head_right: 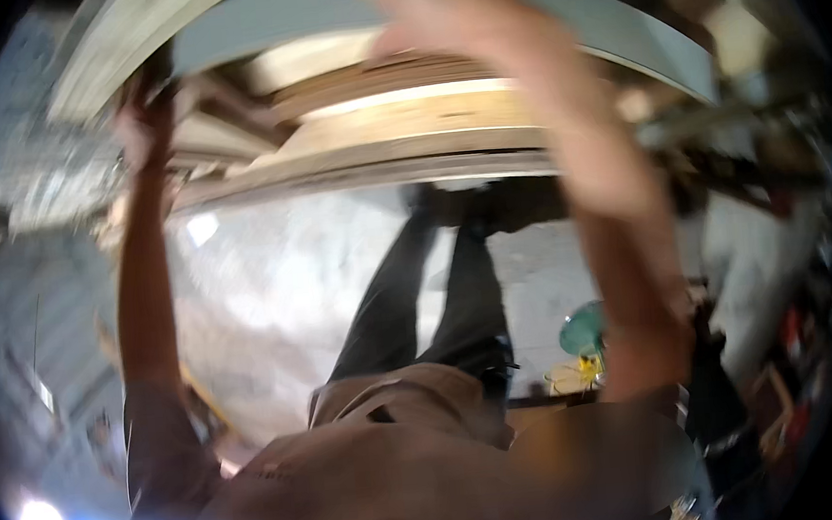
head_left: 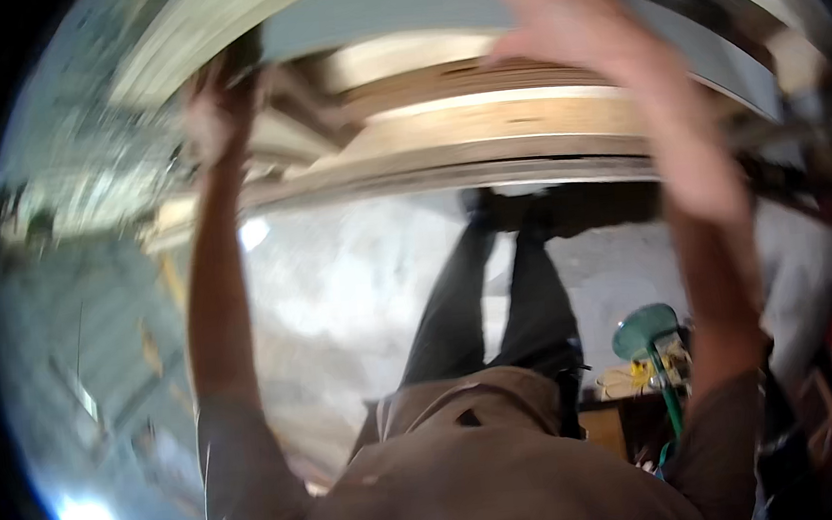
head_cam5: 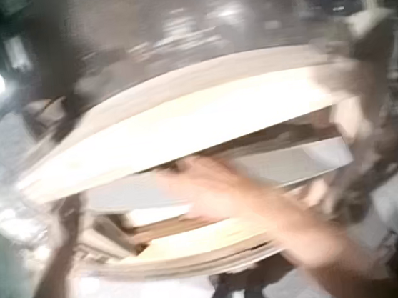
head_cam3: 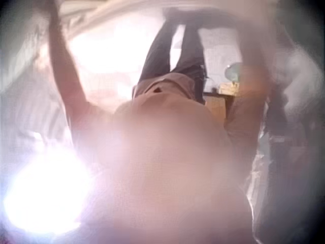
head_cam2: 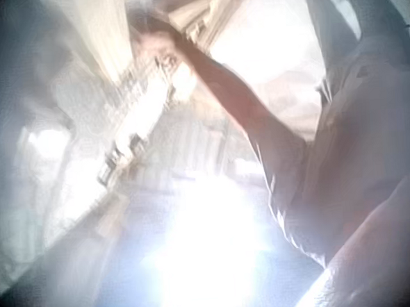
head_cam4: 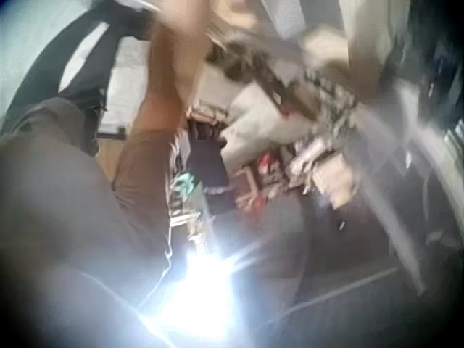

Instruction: The person assembles a wooden chair frame by fitting curved legs into a seat structure. They then measure and cut a white rectangular strip using a tape measure and a miter saw, and finally fit the cut piece into the chair frame.

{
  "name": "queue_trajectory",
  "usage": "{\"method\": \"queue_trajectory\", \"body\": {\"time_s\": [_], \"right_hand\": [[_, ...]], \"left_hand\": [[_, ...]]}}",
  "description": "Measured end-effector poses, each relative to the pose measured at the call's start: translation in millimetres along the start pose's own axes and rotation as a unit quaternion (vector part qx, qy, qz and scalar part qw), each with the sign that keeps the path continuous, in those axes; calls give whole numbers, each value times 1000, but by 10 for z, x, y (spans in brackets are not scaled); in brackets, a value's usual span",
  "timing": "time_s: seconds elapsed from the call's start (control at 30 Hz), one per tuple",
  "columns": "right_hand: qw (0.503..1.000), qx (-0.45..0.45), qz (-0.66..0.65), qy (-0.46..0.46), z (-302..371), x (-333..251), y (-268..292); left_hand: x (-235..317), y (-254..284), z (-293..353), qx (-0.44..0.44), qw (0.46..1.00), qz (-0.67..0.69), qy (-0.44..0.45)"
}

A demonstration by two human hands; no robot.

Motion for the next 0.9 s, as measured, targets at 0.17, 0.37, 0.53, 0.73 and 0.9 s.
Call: {"method": "queue_trajectory", "body": {"time_s": [0.17, 0.37, 0.53, 0.73, 0.9], "right_hand": [[966, 172, 185, -55, -91, 128, -47], [925, 283, 249, -51, -293, 246, -124], [905, 331, 260, -70, -18, 242, 45], [889, 397, 221, -63, 20, 335, -15], [943, 275, 183, -34, -124, 357, -103]], "left_hand": [[94, 256, 40, 29, 989, -117, -90], [-134, 111, 68, 22, 996, -85, -21], [-453, 21, 111, 31, 995, -79, -47], [-828, -113, -46, -49, 994, -94, 27], [-718, 122, 33, -30, 999, -17, -31]]}}
Point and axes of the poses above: each hand's wrist, its own z-axis away from the middle knuckle, its own y-axis out of the back of the hand, x = y × z, the point moved 5 cm from there along -z, towards the middle knuckle, and after that the axes turned 4 degrees about -x, right-handed, at the moved point
